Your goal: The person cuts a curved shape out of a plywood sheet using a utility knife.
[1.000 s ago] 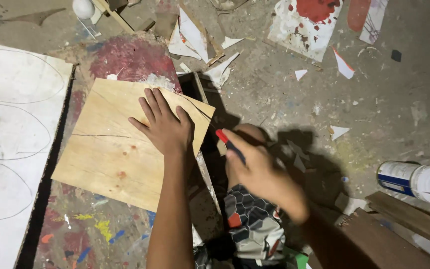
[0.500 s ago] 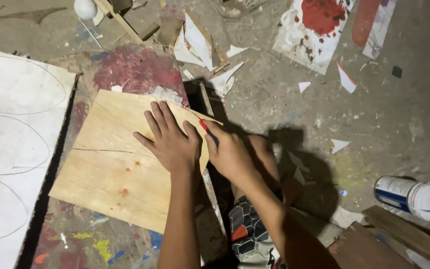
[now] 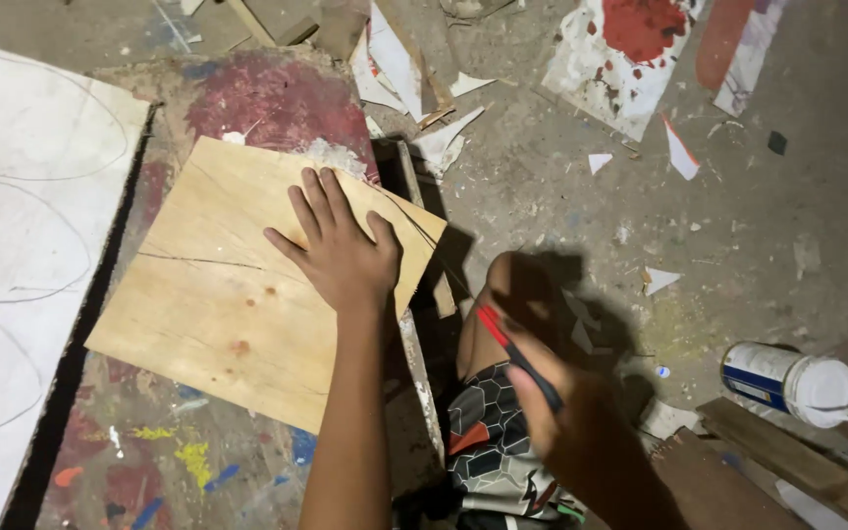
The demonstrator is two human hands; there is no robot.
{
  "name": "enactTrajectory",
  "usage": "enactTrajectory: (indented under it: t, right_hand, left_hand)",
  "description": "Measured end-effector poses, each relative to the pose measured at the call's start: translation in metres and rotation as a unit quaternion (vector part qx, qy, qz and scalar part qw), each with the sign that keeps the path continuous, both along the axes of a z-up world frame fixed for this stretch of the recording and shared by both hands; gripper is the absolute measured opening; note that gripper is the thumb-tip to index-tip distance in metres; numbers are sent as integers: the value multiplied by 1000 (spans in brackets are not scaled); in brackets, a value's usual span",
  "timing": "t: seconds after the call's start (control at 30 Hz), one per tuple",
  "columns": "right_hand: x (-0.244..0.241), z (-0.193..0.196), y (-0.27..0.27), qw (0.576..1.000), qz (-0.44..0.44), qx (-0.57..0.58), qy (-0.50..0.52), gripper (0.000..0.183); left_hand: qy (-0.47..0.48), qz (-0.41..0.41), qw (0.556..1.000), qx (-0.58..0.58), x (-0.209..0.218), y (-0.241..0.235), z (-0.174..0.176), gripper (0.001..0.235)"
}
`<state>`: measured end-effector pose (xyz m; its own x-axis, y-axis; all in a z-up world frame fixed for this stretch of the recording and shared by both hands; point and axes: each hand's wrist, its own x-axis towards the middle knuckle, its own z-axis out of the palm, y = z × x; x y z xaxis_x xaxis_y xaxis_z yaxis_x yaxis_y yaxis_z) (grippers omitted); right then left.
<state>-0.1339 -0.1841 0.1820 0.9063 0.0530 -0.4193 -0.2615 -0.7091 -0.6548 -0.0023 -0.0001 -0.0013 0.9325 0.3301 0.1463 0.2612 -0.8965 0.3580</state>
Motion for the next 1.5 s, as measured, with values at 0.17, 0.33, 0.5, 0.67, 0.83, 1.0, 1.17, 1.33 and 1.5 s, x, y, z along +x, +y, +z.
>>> enactTrajectory:
  t: [0.17,0.33,0.5,0.67,0.83,1.0,1.17,1.33,1.5]
  right_hand:
    - [-7,30,-1,995,28,29,-92,49]
    - [0,20,3,992,57,-4,-110,45]
    - [77,-112,34,987,26,13,-155,39]
    - [109,-120,44,989,24,-23,-144,43]
    - [71,-50,29,979,90,-119,-138,40]
    - [13,6,13,994,26,-2,-104,45]
    - [-10,-8,3,996,-29,71,-47,49]
    - [2,-36,-2,977,53,-39,-203,37]
    - [60,-107,40,969,64,-91,-220,42]
  left_hand:
    - [7,-7,1000,-6,-2,1,-1,74]
    - [-28,-17,999,3,-3,1,-2,74]
    - [14,-21,1000,17,-3,2,-1,73]
    - [-39,-2,999,22,-7,-3,3,72]
    - [-29,-1,999,18,1,-1,-2,80]
    - [13,-12,1000,-9,-6,0,5,74]
    - [13,-25,1000,-10,-4,1,5,70]
    - [66,-29,997,8,-4,0,6,69]
    - [88,-24,996,4,-5,-1,15,69]
